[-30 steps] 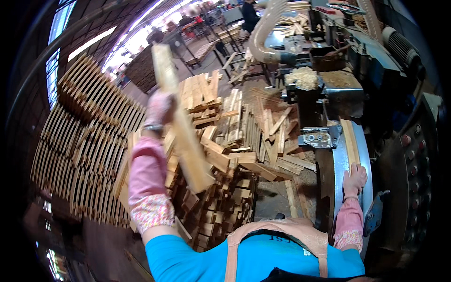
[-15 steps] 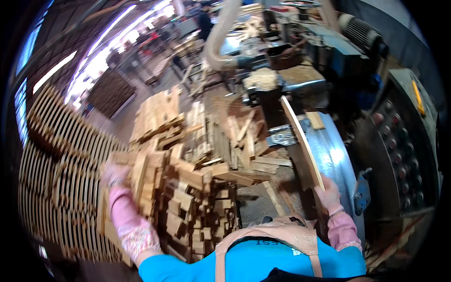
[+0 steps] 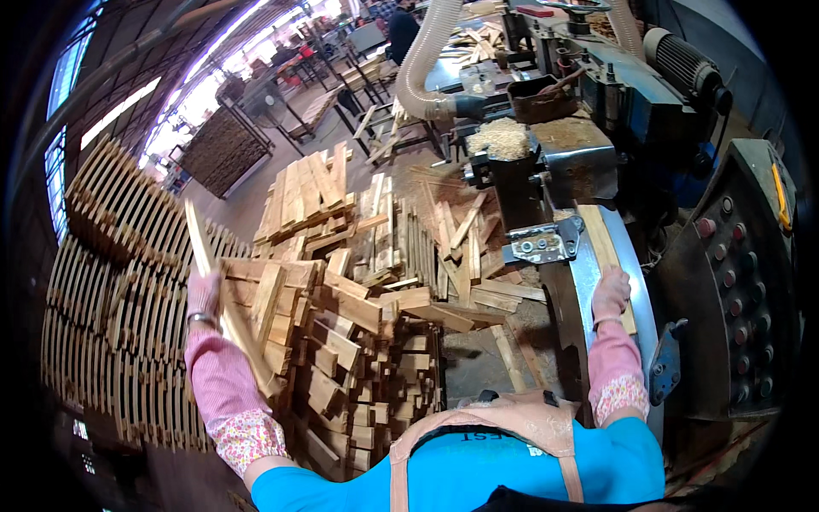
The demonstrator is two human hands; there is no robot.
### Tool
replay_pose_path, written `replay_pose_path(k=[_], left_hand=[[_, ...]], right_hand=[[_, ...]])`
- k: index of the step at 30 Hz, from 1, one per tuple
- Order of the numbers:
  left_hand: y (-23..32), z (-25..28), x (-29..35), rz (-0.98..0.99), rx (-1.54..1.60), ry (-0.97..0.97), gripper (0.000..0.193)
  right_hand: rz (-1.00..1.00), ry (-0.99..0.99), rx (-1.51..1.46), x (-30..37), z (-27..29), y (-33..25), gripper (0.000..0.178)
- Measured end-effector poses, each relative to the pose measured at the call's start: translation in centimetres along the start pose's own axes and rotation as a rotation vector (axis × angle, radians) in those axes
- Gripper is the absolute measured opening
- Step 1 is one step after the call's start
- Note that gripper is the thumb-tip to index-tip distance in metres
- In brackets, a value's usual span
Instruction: The person repeatedly picks up wooden planks from a pile and feeds them into a woodworking machine. They handle the planks one at a time, moving them from the input pile to the machine's processing area.
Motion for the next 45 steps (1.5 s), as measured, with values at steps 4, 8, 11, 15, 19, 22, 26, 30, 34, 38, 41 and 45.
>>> replay_pose_path(k=[4,8,11,15,19,22,26,30,34,38,41,45], left_hand=[[14.3,-6.3,4.3,-0.218,0.627,-0.007,0.043],[23.5,-19.9,12.2,-0.455,0.888,-0.086,0.035],[24.5,-32.3,20.4,-0.473,0.690,-0.150,0.048],[26.1,-42.6,33.4,-0.123,1.216,-0.777,0.066],[22.1,-46.1,38.7,0.049,1.029,-1.244,0.081],[17.3,-46.6,39.1,0.220,0.932,-1.357,0.076],[16.4,-44.4,37.8,0.271,0.880,-1.280,0.070],[16.2,-43.5,34.1,-0.139,0.760,-1.090,0.066],[21.8,-37.3,29.9,-0.412,0.663,-0.908,0.072],[23.6,-29.6,21.1,-0.622,0.275,-0.593,0.073],[18.5,-20.7,12.3,-0.543,-0.102,-0.228,0.063],[6.1,-7.1,4.8,-0.193,-0.459,0.020,0.066]], right_hand=[[0.065,-0.184,-0.384,-5.3,-2.1,-3.4,0.023],[0.580,-0.600,-1.471,3.1,12.3,-17.4,0.075],[0.694,-0.557,-1.498,10.3,19.8,-17.8,0.104],[0.300,-0.182,-0.934,14.8,18.4,-7.0,0.080],[-0.059,-0.165,-0.368,25.5,14.2,7.8,0.071],[-0.165,-0.218,-0.088,29.1,14.1,12.5,0.071],[-0.308,0.086,-0.039,26.0,9.8,11.9,0.075],[-0.316,0.249,-0.160,16.2,5.9,7.1,0.072],[-0.212,0.245,-0.261,6.5,3.8,0.9,0.084],[0.042,0.309,-0.586,4.1,0.3,2.0,0.081],[-0.066,-0.143,-0.409,9.1,8.0,1.9,0.069],[-0.063,-0.126,-0.235,20.5,9.8,9.4,0.069]])
Point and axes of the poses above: each hand's wrist, its own x-axis away from the middle knuckle, its own z-axis out of the back of the hand, y = z × x, the point moved 3 cm from there along -x, towards the middle knuckle, and after that the axes turned 4 degrees about x, right-handed, at the moved point
